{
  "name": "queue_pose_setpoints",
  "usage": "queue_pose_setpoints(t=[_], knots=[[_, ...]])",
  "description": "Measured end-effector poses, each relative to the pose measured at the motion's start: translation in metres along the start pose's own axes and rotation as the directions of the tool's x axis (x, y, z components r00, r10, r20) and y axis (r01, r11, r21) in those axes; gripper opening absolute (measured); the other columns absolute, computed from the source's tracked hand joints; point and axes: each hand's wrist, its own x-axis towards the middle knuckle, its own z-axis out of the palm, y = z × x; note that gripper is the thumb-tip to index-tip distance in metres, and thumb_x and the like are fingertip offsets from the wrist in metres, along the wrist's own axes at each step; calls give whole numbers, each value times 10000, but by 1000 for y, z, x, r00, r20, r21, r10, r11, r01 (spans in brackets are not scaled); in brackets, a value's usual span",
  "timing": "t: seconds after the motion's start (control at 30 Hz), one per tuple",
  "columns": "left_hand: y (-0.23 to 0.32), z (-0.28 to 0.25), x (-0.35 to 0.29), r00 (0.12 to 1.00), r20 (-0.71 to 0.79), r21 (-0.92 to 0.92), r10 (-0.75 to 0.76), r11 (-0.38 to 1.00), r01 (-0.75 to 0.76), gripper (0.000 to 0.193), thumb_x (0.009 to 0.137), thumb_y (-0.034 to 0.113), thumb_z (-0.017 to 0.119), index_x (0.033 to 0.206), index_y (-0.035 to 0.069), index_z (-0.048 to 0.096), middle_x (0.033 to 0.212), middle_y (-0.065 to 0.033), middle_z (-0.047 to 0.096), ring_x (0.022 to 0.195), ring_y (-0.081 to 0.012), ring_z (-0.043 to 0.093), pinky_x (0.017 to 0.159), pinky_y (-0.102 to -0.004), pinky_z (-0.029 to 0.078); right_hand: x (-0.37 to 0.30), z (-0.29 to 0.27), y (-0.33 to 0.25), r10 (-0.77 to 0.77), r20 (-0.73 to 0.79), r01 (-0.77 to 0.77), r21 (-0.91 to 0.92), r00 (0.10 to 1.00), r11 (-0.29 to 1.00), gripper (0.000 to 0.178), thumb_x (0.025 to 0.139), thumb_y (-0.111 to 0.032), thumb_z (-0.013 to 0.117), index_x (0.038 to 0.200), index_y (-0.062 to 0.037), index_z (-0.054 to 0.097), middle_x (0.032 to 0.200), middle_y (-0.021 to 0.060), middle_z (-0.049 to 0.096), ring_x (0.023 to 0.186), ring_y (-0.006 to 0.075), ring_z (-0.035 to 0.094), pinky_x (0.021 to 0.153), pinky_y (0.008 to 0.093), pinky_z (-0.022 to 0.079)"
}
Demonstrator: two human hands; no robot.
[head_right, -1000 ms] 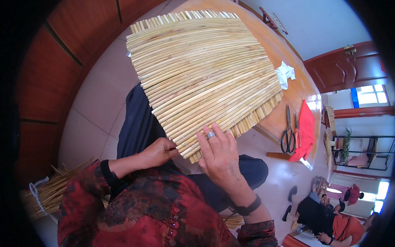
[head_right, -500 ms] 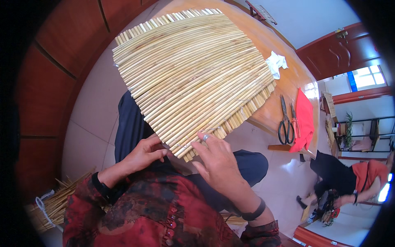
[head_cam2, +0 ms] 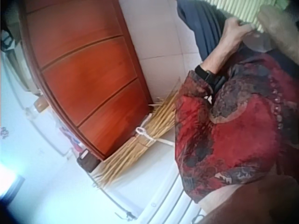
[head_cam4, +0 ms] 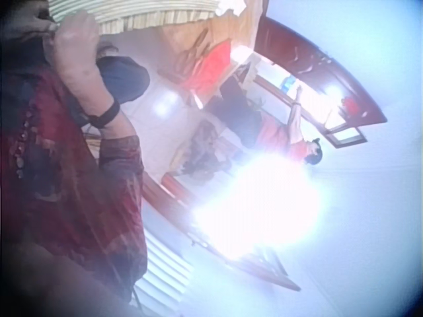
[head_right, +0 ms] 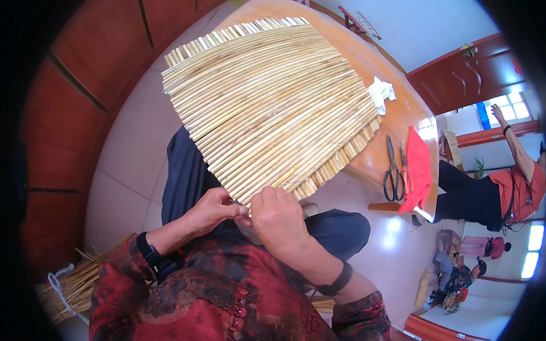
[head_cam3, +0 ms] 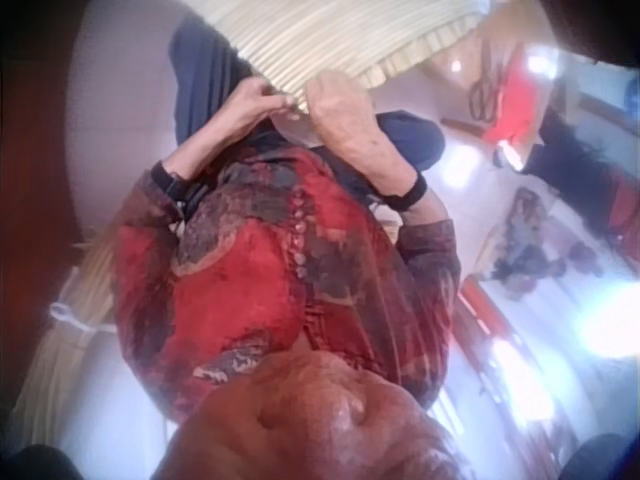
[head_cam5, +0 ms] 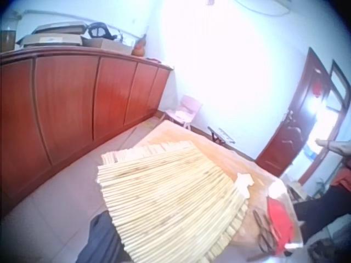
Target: The person weaves a straw mat by hand, threading a white string through individual straw stalks to secure them together and using scissors to trim the edges.
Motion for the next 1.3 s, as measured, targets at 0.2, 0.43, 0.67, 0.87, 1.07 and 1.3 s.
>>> queue_pose_setpoints(t=[0.2,0.43,0.67,0.87,1.07,1.3], knots=[[-7,-4,6,998,5,132,62,989,-62,337,838,69,610,1150,-43,546,1085,-98,607,965,-145,584,860,-294,473,-1,-6,-2,-23,37,23,-19,999,1000,95,680,-125,556,714,-60,495,707,85,462,674,226,509,588,332,419],[-5,-2,7,998,48,29,50,998,-52,317,860,95,588,1140,-48,545,1067,-98,608,961,-145,588,867,-296,481,1,-2,-2,-47,33,50,-89,998,995,88,678,-108,561,709,-60,495,697,85,461,667,239,512,580,345,429],[2,6,7,996,85,61,36,997,-41,287,869,106,571,1099,-65,554,1005,-108,620,876,-152,616,791,-275,514,-3,-4,23,161,98,-186,386,982,904,115,705,-46,612,762,-42,511,732,119,511,675,292,556,573,382,449],[-9,4,10,999,20,44,25,999,-26,277,864,91,580,1105,-41,554,1012,-95,619,894,-147,614,809,-258,498,-6,-5,28,128,214,-224,521,968,824,100,711,-37,613,772,-24,535,743,117,521,668,275,558,594,351,462],[-7,4,8,1000,6,72,13,997,-13,277,856,99,595,1102,-22,561,999,-76,619,896,-128,605,806,-237,487,-8,-9,25,187,223,-284,577,957,765,107,739,-34,625,806,-14,544,753,119,522,672,253,569,604,336,474],[-6,4,9,1000,15,76,4,997,-5,304,850,119,610,1121,-12,562,1017,-65,620,907,-112,590,812,-240,473,-3,-3,15,71,101,-94,240,992,966,98,725,-45,616,783,-47,537,737,131,514,682,322,550,594,401,455]])
